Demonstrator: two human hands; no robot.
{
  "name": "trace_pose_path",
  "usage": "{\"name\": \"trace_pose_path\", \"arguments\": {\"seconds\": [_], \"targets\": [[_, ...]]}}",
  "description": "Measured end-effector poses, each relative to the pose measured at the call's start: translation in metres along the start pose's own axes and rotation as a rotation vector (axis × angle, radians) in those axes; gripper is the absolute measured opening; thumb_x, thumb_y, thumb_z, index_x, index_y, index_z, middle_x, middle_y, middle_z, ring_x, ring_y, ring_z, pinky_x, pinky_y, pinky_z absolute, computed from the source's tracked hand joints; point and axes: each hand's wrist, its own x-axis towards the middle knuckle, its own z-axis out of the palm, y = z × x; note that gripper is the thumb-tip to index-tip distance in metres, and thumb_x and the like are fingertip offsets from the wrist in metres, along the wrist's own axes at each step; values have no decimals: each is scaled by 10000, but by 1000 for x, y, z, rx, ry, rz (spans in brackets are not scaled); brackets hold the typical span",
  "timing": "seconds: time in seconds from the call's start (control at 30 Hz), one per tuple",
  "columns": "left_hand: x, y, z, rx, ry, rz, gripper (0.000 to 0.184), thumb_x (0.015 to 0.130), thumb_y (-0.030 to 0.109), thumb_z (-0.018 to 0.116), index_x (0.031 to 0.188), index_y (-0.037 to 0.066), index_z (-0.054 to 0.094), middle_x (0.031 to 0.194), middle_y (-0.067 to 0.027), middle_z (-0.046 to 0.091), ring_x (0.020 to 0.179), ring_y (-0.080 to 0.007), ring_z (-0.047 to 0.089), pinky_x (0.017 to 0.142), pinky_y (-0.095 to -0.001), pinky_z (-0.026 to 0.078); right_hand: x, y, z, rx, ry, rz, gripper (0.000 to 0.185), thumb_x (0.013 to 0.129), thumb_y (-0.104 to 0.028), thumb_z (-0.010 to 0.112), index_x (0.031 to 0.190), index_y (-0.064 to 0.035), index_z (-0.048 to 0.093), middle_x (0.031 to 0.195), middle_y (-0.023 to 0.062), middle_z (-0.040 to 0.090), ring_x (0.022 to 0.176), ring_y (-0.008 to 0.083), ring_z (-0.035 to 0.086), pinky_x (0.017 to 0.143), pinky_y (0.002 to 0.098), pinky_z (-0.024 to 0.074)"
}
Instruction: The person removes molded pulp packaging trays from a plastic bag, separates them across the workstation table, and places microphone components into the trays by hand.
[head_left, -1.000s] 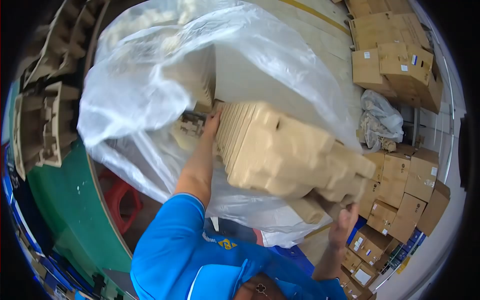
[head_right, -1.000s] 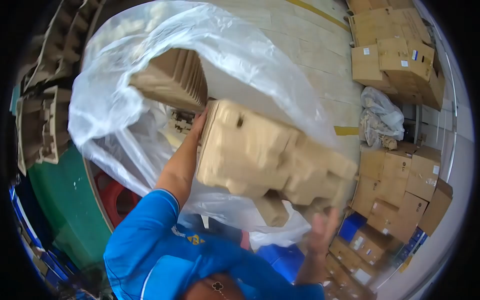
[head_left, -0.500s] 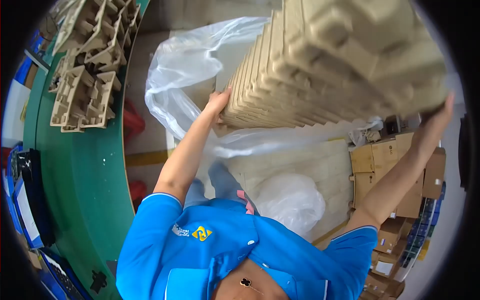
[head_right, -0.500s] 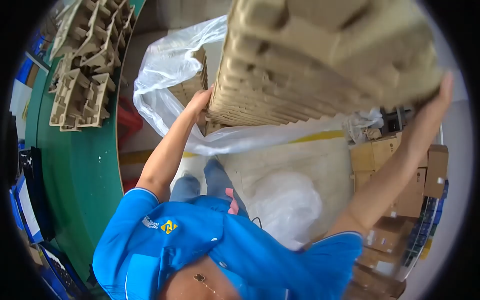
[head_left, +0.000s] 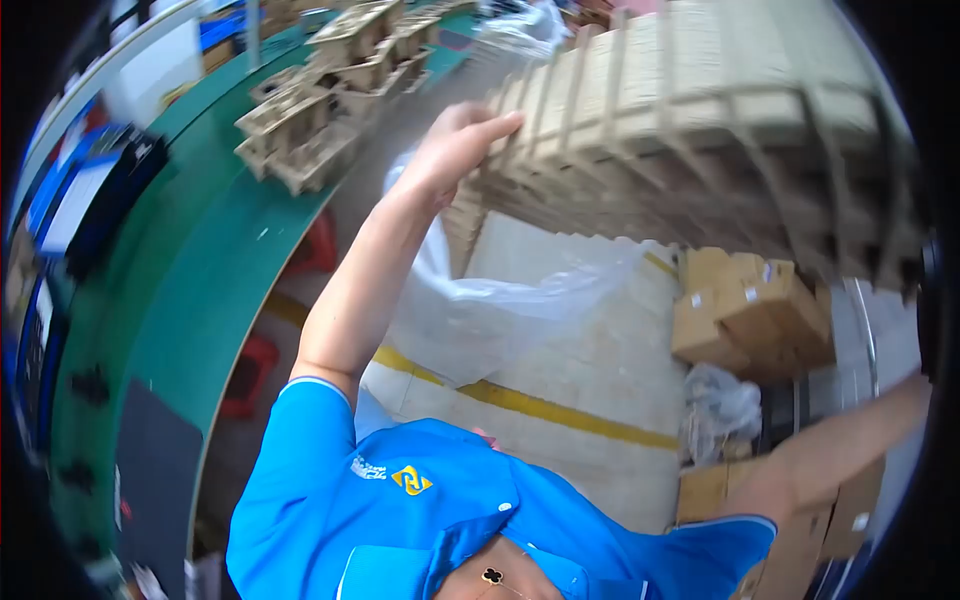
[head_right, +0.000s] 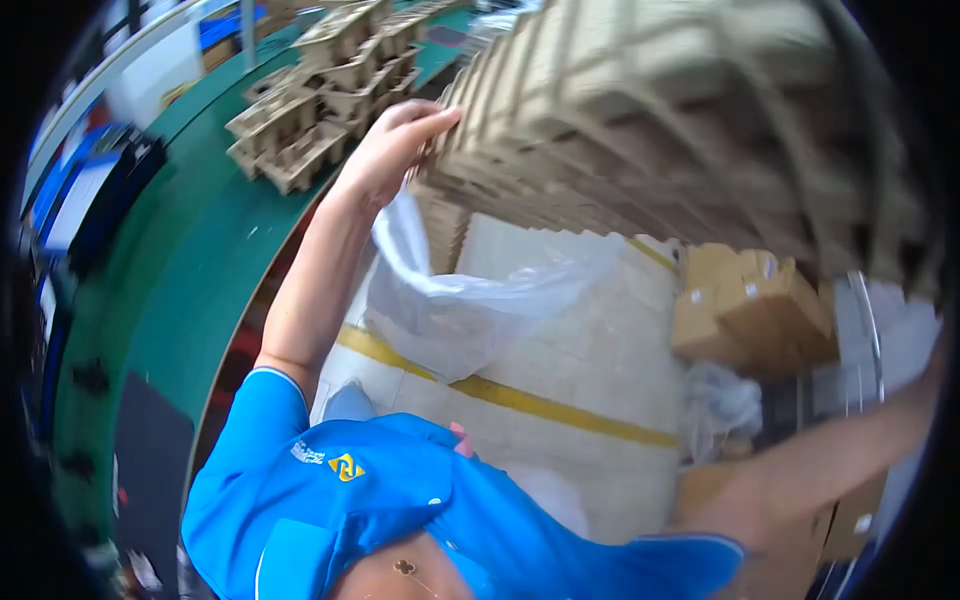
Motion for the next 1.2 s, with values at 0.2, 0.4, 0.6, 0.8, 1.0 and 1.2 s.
{"name": "trace_pose_path", "arguments": {"seconds": [0.2, 0.4, 0.6, 0.8, 1.0, 1.2], "targets": [[-127, 78, -78, 395, 343, 284, 473, 856, 400, 743, 1008, -41, 668, 803, -32, 601, 705, -105, 530, 613, -274, 430, -6, 14, 6, 415, -258, -24, 483, 895, -438, 629, 1226, -91, 578, 1380, 122, 538, 1269, 305, 498, 1041, 526, 433], [-281, 50, -211, 638, 909, 587, 453, 783, 384, 732, 704, -60, 679, 552, -126, 590, 500, -197, 543, 511, -371, 446, -123, 58, 153, 749, -404, 260, 531, 926, -358, 619, 1361, -81, 495, 1459, 146, 468, 1281, 310, 501, 1043, 516, 438], [-461, 9, -328, 586, 1450, 156, 447, 854, 253, 767, 1135, -53, 602, 1097, -75, 507, 968, -141, 522, 830, -269, 457, -329, 104, 418, 899, -808, 673, 538, 939, -361, 593, 1384, -75, 491, 1433, 142, 495, 1270, 287, 511, 1035, 487, 450], [-602, -28, -404, 1018, 1851, 41, 480, 865, 195, 743, 1223, -47, 534, 1088, -115, 503, 838, -180, 486, 724, -310, 438, -608, 113, 646, 894, -1338, 1108, 547, 953, -363, 568, 1408, -70, 488, 1406, 138, 522, 1258, 264, 521, 1027, 458, 461], [-630, -146, -444, 1019, 1970, 9, 579, 843, 48, 732, 1326, -11, 417, 1234, -178, 421, 1023, -263, 499, 833, -339, 486, -866, 168, 740, 800, -1816, 1365, 557, 967, -366, 542, 1431, -64, 484, 1379, 134, 549, 1246, 241, 532, 1019, 429, 473], [-636, -269, -438, 1061, 1959, -438, 548, 846, -5, 668, 1319, -50, 395, 1269, -222, 412, 1180, -374, 444, 1031, -455, 380, -888, 150, 691, 584, -1689, 1583, 612, 969, -476, 558, 1409, -53, 512, 1410, 78, 529, 1281, 224, 503, 1070, 399, 408]]}}
